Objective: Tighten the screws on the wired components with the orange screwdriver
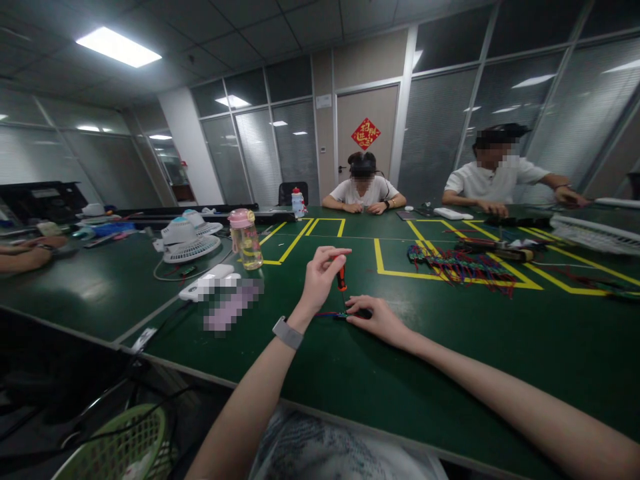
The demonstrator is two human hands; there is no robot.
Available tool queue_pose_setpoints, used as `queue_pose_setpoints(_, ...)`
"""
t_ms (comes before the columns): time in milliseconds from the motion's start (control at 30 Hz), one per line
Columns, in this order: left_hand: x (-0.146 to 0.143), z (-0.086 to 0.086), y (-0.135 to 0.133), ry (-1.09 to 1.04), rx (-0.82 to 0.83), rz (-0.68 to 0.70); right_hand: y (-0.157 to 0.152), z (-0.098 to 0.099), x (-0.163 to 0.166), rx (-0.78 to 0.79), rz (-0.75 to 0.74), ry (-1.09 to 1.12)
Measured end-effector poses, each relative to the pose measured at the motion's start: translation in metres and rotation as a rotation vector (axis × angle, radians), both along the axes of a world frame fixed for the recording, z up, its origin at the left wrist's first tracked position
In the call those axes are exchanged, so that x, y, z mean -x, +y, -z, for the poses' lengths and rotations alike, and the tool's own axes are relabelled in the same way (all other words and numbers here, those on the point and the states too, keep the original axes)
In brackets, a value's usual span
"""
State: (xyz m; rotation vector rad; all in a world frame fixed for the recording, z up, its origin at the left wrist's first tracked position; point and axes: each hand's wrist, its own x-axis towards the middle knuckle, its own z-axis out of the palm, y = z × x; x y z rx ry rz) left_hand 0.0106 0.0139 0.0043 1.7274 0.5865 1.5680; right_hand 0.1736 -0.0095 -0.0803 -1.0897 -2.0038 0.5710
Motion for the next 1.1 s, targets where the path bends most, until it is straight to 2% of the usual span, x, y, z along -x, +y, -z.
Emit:
queue_pose_setpoints(133,-0.0016,0.0002,0.0001,-0.073,0.093,0.188,-0.0002,-0.0004,-0.0003,0.006,0.001,-0.002)
queue_pose_setpoints(200,-0.0017,-0.0004,-0.0011,-0.05,0.094,0.149,-0.0009,-0.0013,-0.0002,0.006,0.003,-0.007)
queue_pose_setpoints(300,-0.0008,-0.0016,-0.0025,-0.003,0.023,0.007,-0.0017,-0.0026,0.0001,0.007,0.007,-0.016)
queue_pose_setpoints(367,-0.0004,-0.002,-0.0026,-0.007,-0.008,-0.01,-0.002,-0.0031,0.0003,0.007,0.012,-0.02)
queue_pose_setpoints(533,-0.0013,-0.0014,-0.0022,-0.061,0.098,0.25,-0.0016,-0.0036,0.0001,0.003,0.002,-0.04)
queue_pose_setpoints(600,-0.001,-0.0014,-0.0028,-0.038,0.099,0.219,-0.0017,-0.0039,-0.0003,0.003,0.002,-0.05)
queue_pose_setpoints(733,0.001,-0.0023,-0.0034,0.037,0.0,0.033,-0.0027,-0.0053,-0.0005,0.01,0.006,-0.063)
queue_pose_setpoints(800,0.0013,-0.0024,-0.0027,0.048,-0.014,0.059,-0.0029,-0.0056,-0.0002,0.012,0.005,-0.063)
queue_pose_setpoints(933,-0.0001,-0.0014,-0.0016,-0.001,0.078,0.262,-0.0022,-0.0042,0.0002,0.005,0.007,-0.043)
queue_pose_setpoints(1000,-0.0006,-0.0012,-0.002,-0.01,0.086,0.236,-0.0017,-0.0033,-0.0001,0.004,0.01,-0.04)
queue_pose_setpoints(1100,0.0001,-0.0017,-0.0024,0.019,0.027,0.092,-0.0015,-0.0027,-0.0008,0.002,0.007,-0.041)
